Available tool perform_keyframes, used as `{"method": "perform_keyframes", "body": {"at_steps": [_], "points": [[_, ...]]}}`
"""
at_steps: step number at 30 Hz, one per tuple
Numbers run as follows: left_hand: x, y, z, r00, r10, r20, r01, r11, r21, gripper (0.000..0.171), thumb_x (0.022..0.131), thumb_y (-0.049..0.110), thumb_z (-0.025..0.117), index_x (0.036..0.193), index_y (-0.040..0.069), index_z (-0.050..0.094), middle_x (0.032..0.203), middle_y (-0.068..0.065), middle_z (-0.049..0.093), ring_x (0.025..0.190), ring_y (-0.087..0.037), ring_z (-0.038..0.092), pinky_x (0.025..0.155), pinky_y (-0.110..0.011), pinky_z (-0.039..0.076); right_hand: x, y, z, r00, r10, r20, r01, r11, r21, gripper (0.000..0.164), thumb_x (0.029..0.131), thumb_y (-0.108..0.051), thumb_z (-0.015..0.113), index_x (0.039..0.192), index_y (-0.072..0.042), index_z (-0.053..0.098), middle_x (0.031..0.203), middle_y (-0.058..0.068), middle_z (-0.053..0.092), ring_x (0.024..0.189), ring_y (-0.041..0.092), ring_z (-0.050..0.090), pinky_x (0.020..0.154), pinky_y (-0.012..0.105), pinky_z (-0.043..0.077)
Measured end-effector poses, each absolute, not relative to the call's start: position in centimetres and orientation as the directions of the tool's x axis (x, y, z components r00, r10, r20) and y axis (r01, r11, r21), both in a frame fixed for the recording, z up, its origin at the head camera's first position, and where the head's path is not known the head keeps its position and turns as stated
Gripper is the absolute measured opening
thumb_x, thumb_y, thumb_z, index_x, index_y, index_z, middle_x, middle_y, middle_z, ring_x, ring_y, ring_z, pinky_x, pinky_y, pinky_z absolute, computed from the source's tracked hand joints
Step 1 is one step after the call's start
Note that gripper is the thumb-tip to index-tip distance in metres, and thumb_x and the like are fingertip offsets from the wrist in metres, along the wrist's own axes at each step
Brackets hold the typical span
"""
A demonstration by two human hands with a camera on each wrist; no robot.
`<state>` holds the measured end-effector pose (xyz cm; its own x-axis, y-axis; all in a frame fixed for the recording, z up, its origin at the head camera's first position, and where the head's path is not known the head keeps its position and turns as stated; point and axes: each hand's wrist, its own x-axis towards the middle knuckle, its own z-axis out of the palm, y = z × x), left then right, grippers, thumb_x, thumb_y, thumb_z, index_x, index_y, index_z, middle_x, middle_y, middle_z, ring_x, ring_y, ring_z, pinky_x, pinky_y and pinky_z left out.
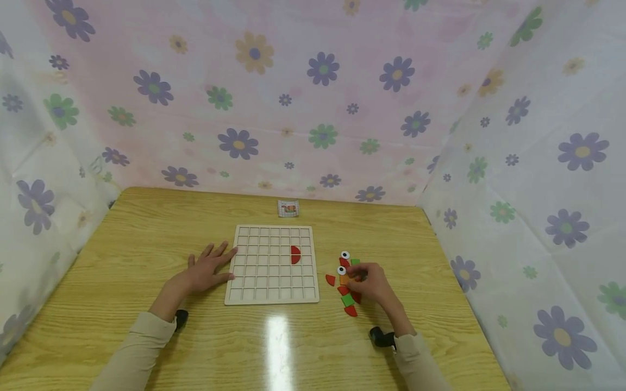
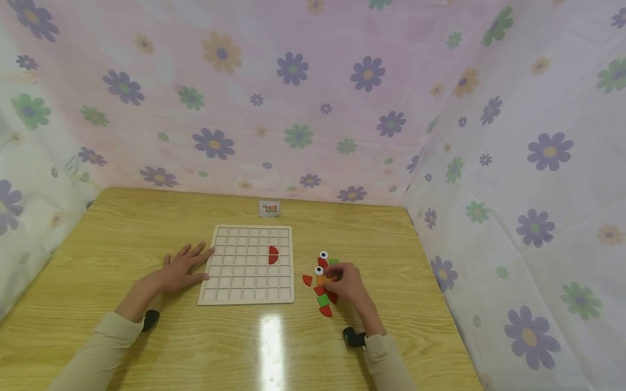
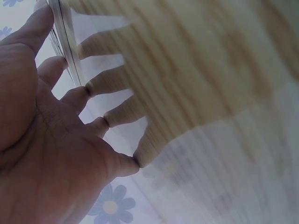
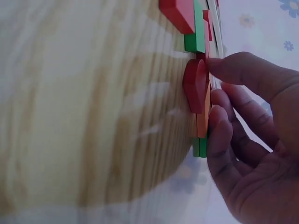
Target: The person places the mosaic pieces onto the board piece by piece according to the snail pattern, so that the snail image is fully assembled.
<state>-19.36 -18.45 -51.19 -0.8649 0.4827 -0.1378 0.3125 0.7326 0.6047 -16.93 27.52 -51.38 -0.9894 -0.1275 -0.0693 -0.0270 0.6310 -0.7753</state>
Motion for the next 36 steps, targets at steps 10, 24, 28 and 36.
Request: {"method": "perform_keyframes", "body": {"at_steps": [10, 24, 28, 36], "points": [[-19.5, -18.3, -51.3, -0.866, 0.48, -0.139, 0.31, 0.734, 0.605, 0.073, 0.101, 0.039, 0.063, 0.159, 0.007, 0.033, 0.166, -0.028, 0.014, 0.149, -0.059, 0.003, 0.103, -0.087, -0.001, -16.8, 27.6, -51.0, -0.981, -0.174, -0.09, -0.057, 0.694, -0.718, 0.02, 0.08, -0.005, 0.084, 0.099, -0.001, 0.079, 0.097, 0.01, 0.074, 0.078, 0.015, 0.061, 0.067, 0.027, 0.051], [-19.4, -18.4, -51.0, -0.868, 0.476, -0.143, 0.303, 0.735, 0.607, 0.072, 0.101, 0.036, 0.063, 0.159, 0.006, 0.032, 0.166, -0.028, 0.014, 0.149, -0.059, 0.003, 0.103, -0.087, -0.002, -17.3, 26.6, -50.4, -0.98, -0.154, -0.123, -0.028, 0.724, -0.689, 0.013, 0.085, -0.012, 0.081, 0.089, -0.001, 0.074, 0.083, 0.004, 0.069, 0.071, 0.014, 0.062, 0.064, 0.03, 0.053], [-19.3, -18.5, -51.1, -0.866, 0.478, -0.143, 0.305, 0.734, 0.606, 0.072, 0.102, 0.037, 0.062, 0.159, 0.007, 0.032, 0.166, -0.028, 0.014, 0.149, -0.059, 0.002, 0.103, -0.086, -0.002, -17.4, 26.4, -50.0, -0.989, -0.097, -0.11, 0.009, 0.711, -0.703, 0.013, 0.087, -0.01, 0.08, 0.093, 0.0, 0.075, 0.083, 0.006, 0.072, 0.075, 0.016, 0.068, 0.067, 0.031, 0.057], [-19.3, -18.5, -51.2, -0.865, 0.481, -0.14, 0.309, 0.733, 0.606, 0.072, 0.102, 0.038, 0.062, 0.16, 0.007, 0.032, 0.167, -0.027, 0.014, 0.15, -0.058, 0.002, 0.103, -0.086, -0.003, -17.4, 26.1, -50.6, -0.992, -0.091, -0.09, 0.016, 0.604, -0.797, 0.013, 0.088, -0.007, 0.077, 0.098, 0.002, 0.073, 0.09, 0.012, 0.076, 0.081, 0.02, 0.073, 0.069, 0.031, 0.059]]}}
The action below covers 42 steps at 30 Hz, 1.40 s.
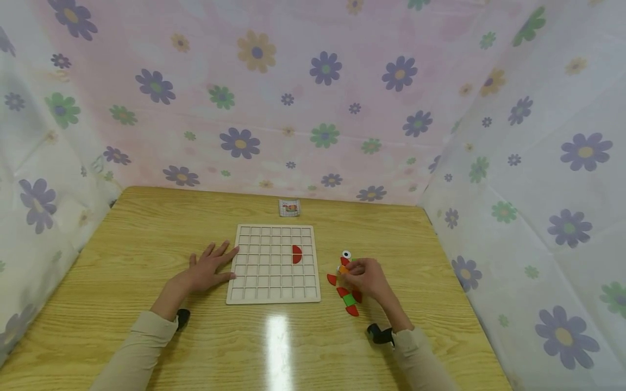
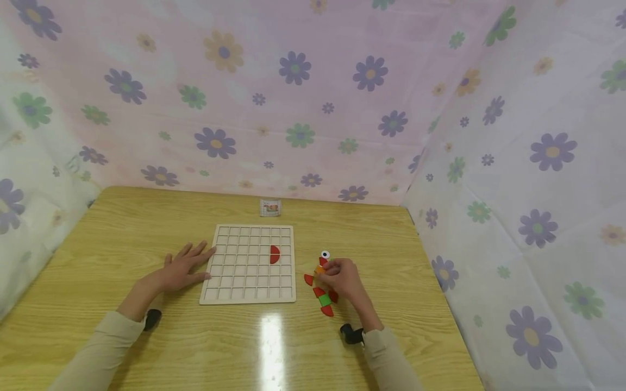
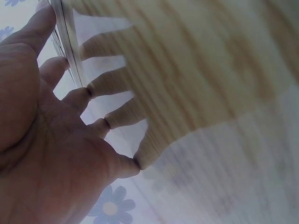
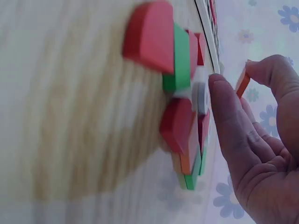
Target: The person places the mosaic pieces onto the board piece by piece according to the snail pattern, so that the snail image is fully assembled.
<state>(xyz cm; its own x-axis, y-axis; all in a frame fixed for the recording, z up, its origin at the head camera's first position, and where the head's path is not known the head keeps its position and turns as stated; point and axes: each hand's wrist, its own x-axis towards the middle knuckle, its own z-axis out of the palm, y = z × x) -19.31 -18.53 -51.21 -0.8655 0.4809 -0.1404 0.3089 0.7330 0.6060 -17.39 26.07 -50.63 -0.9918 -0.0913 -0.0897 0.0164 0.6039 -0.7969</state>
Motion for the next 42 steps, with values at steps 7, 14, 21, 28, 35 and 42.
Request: {"method": "perform_keyframes", "body": {"at_steps": [7, 14, 21, 28, 35, 42], "points": [[-19.3, -18.4, -51.1, -0.867, 0.479, -0.136, 0.31, 0.734, 0.605, 0.072, 0.101, 0.037, 0.063, 0.159, 0.006, 0.033, 0.166, -0.028, 0.015, 0.149, -0.059, 0.004, 0.103, -0.087, -0.001, -17.2, 25.8, -50.8, -0.985, -0.121, -0.121, 0.046, 0.496, -0.867, 0.027, 0.09, -0.013, 0.078, 0.108, 0.006, 0.071, 0.099, 0.018, 0.077, 0.085, 0.022, 0.074, 0.072, 0.032, 0.059], [-19.4, -18.4, -51.1, -0.867, 0.479, -0.142, 0.304, 0.731, 0.611, 0.072, 0.101, 0.036, 0.063, 0.159, 0.005, 0.032, 0.166, -0.029, 0.014, 0.148, -0.06, 0.003, 0.102, -0.087, -0.002, -17.0, 25.5, -50.6, -0.971, -0.135, -0.199, 0.143, 0.339, -0.93, 0.036, 0.092, -0.01, 0.076, 0.12, 0.01, 0.066, 0.102, 0.022, 0.076, 0.084, 0.023, 0.077, 0.075, 0.036, 0.062], [-19.4, -18.6, -51.0, -0.864, 0.484, -0.137, 0.311, 0.728, 0.611, 0.072, 0.101, 0.036, 0.063, 0.159, 0.005, 0.033, 0.166, -0.029, 0.014, 0.148, -0.06, 0.002, 0.102, -0.087, -0.003, -17.2, 24.5, -51.0, -0.956, -0.123, -0.266, 0.236, 0.213, -0.948, 0.036, 0.094, -0.011, 0.074, 0.121, 0.011, 0.064, 0.1, 0.018, 0.077, 0.082, 0.02, 0.077, 0.077, 0.034, 0.062], [-19.4, -18.4, -51.1, -0.865, 0.482, -0.14, 0.302, 0.723, 0.621, 0.072, 0.101, 0.035, 0.064, 0.159, 0.005, 0.032, 0.166, -0.03, 0.013, 0.148, -0.06, 0.001, 0.102, -0.087, -0.003, -17.4, 23.7, -51.5, -0.958, -0.096, -0.269, 0.244, 0.214, -0.946, 0.032, 0.094, -0.008, 0.073, 0.12, 0.01, 0.066, 0.101, 0.022, 0.076, 0.081, 0.017, 0.076, 0.073, 0.027, 0.061], [-19.3, -18.3, -51.1, -0.863, 0.485, -0.138, 0.307, 0.722, 0.62, 0.072, 0.101, 0.035, 0.063, 0.159, 0.005, 0.033, 0.165, -0.03, 0.014, 0.148, -0.061, 0.002, 0.102, -0.087, -0.002, -17.8, 22.7, -51.7, -0.97, -0.103, -0.222, 0.197, 0.211, -0.957, 0.028, 0.094, -0.006, 0.073, 0.117, 0.01, 0.069, 0.103, 0.025, 0.075, 0.08, 0.02, 0.077, 0.071, 0.028, 0.061], [-19.2, -18.5, -51.0, -0.865, 0.48, -0.147, 0.298, 0.727, 0.619, 0.072, 0.102, 0.034, 0.063, 0.159, 0.006, 0.032, 0.166, -0.028, 0.013, 0.149, -0.059, 0.001, 0.103, -0.086, -0.004, -18.3, 21.6, -51.8, -0.977, -0.151, -0.151, 0.11, 0.249, -0.962, 0.027, 0.096, -0.008, 0.071, 0.118, 0.008, 0.07, 0.102, 0.025, 0.076, 0.082, 0.027, 0.077, 0.068, 0.03, 0.061]]}}
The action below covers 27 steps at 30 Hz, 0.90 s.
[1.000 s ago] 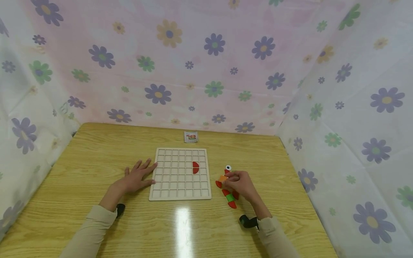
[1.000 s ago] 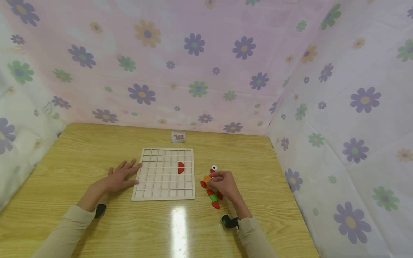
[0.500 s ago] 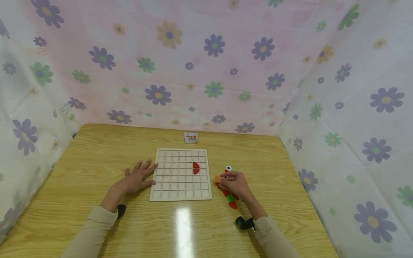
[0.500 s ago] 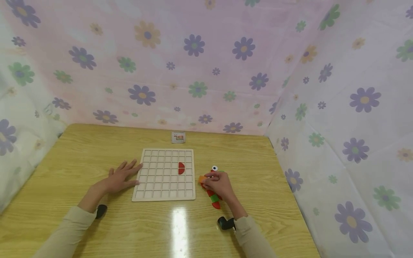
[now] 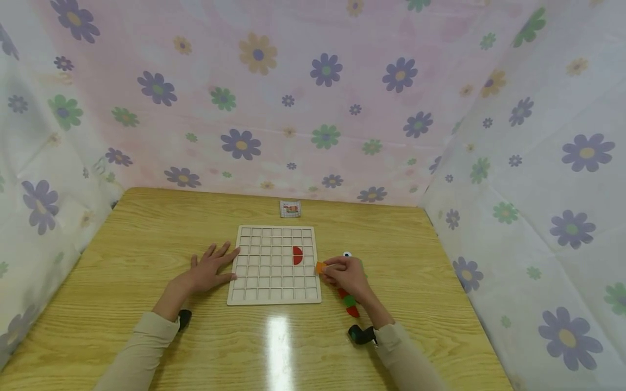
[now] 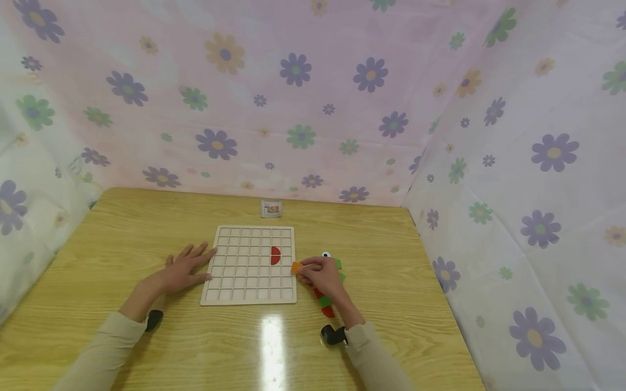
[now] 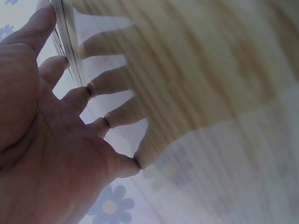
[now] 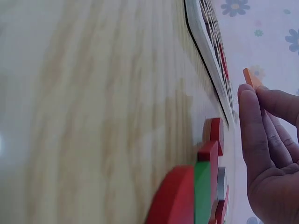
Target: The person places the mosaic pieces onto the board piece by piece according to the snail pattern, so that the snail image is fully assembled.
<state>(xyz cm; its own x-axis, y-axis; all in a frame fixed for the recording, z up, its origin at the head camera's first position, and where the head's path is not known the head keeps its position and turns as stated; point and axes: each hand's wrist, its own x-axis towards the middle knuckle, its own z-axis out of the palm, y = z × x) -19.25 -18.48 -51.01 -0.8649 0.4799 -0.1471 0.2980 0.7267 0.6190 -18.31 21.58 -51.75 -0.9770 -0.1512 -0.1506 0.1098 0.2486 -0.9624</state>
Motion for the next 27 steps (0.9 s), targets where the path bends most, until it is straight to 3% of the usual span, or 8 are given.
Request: {"method": "perform_keyframes", "body": {"at_steps": [5, 14, 27], "points": [[-19.3, -18.4, -51.2, -0.862, 0.484, -0.148, 0.297, 0.721, 0.626, 0.072, 0.101, 0.035, 0.063, 0.159, 0.006, 0.032, 0.166, -0.028, 0.013, 0.149, -0.059, 0.001, 0.103, -0.086, -0.004, -18.8, 20.9, -51.9, -0.981, -0.159, -0.107, 0.058, 0.286, -0.957, 0.027, 0.095, -0.013, 0.073, 0.116, 0.005, 0.072, 0.101, 0.021, 0.077, 0.082, 0.028, 0.077, 0.064, 0.027, 0.058], [-19.4, -18.3, -51.2, -0.865, 0.482, -0.142, 0.302, 0.724, 0.62, 0.072, 0.101, 0.035, 0.063, 0.159, 0.006, 0.032, 0.166, -0.029, 0.013, 0.149, -0.06, 0.001, 0.102, -0.086, -0.004, -19.8, 19.6, -51.6, -0.982, -0.162, -0.101, 0.06, 0.241, -0.969, 0.024, 0.092, -0.008, 0.076, 0.112, 0.005, 0.074, 0.104, 0.019, 0.076, 0.093, 0.032, 0.076, 0.08, 0.038, 0.062], [-19.4, -18.3, -51.1, -0.867, 0.475, -0.149, 0.295, 0.731, 0.616, 0.073, 0.101, 0.035, 0.064, 0.159, 0.006, 0.032, 0.166, -0.029, 0.013, 0.148, -0.06, 0.001, 0.102, -0.087, -0.003, -21.3, 18.0, -51.6, -0.986, -0.163, -0.041, -0.009, 0.291, -0.957, 0.02, 0.094, -0.008, 0.073, 0.108, 0.007, 0.074, 0.098, 0.021, 0.076, 0.085, 0.032, 0.076, 0.074, 0.038, 0.063]]}}
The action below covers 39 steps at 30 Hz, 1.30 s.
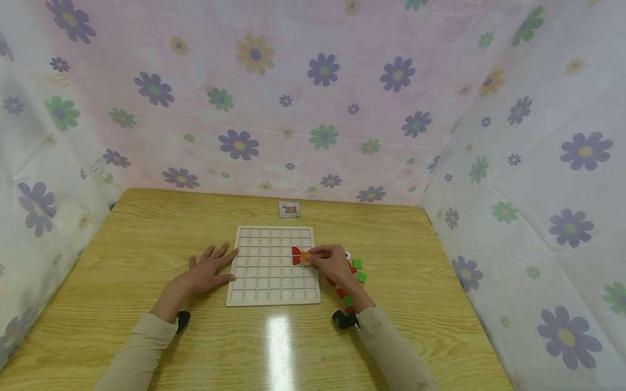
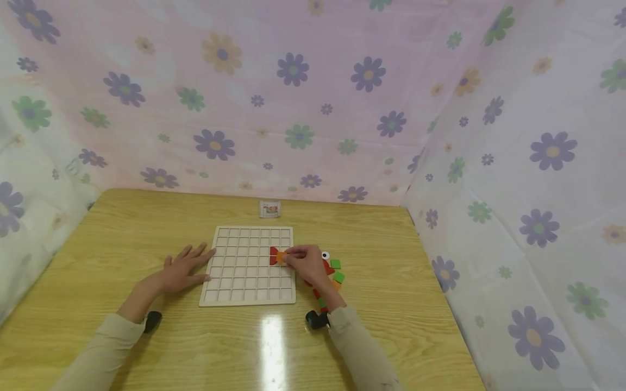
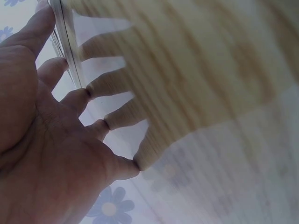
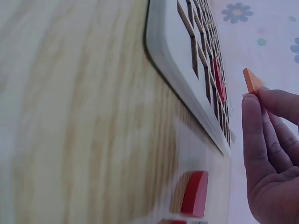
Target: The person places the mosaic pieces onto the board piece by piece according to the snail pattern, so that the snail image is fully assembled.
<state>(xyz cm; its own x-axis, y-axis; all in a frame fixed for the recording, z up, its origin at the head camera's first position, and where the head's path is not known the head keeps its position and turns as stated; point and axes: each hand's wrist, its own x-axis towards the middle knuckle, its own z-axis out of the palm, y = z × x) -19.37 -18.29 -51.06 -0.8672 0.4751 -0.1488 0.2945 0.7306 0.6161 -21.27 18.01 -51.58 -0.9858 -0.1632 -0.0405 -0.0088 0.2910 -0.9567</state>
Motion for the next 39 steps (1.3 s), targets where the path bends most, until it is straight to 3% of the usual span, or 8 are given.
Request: {"method": "perform_keyframes", "body": {"at_steps": [19, 33, 39], "points": [[-19.4, -18.4, -51.1, -0.865, 0.481, -0.141, 0.301, 0.723, 0.622, 0.073, 0.101, 0.035, 0.064, 0.159, 0.006, 0.032, 0.166, -0.029, 0.012, 0.149, -0.06, 0.0, 0.102, -0.087, -0.004, -23.4, 16.7, -51.7, -0.989, -0.147, -0.029, -0.033, 0.402, -0.915, 0.01, 0.092, -0.015, 0.077, 0.099, -0.008, 0.08, 0.093, 0.007, 0.077, 0.082, 0.015, 0.071, 0.073, 0.029, 0.058], [-19.3, -18.5, -51.1, -0.866, 0.481, -0.136, 0.305, 0.723, 0.62, 0.073, 0.101, 0.036, 0.064, 0.159, 0.006, 0.033, 0.166, -0.029, 0.014, 0.148, -0.06, 0.002, 0.102, -0.087, -0.003, -24.3, 15.6, -52.3, -0.987, -0.161, -0.002, -0.062, 0.392, -0.918, 0.012, 0.092, -0.012, 0.077, 0.1, -0.003, 0.079, 0.095, 0.012, 0.077, 0.082, 0.012, 0.071, 0.076, 0.025, 0.056], [-19.4, -18.5, -51.1, -0.865, 0.483, -0.135, 0.306, 0.721, 0.622, 0.072, 0.101, 0.035, 0.064, 0.159, 0.006, 0.033, 0.166, -0.029, 0.014, 0.148, -0.06, 0.002, 0.102, -0.087, -0.003, -24.7, 15.0, -52.2, -0.981, -0.195, 0.0, -0.067, 0.337, -0.939, 0.013, 0.094, -0.01, 0.075, 0.101, 0.001, 0.078, 0.1, 0.016, 0.076, 0.085, 0.018, 0.073, 0.075, 0.028, 0.059]]}}
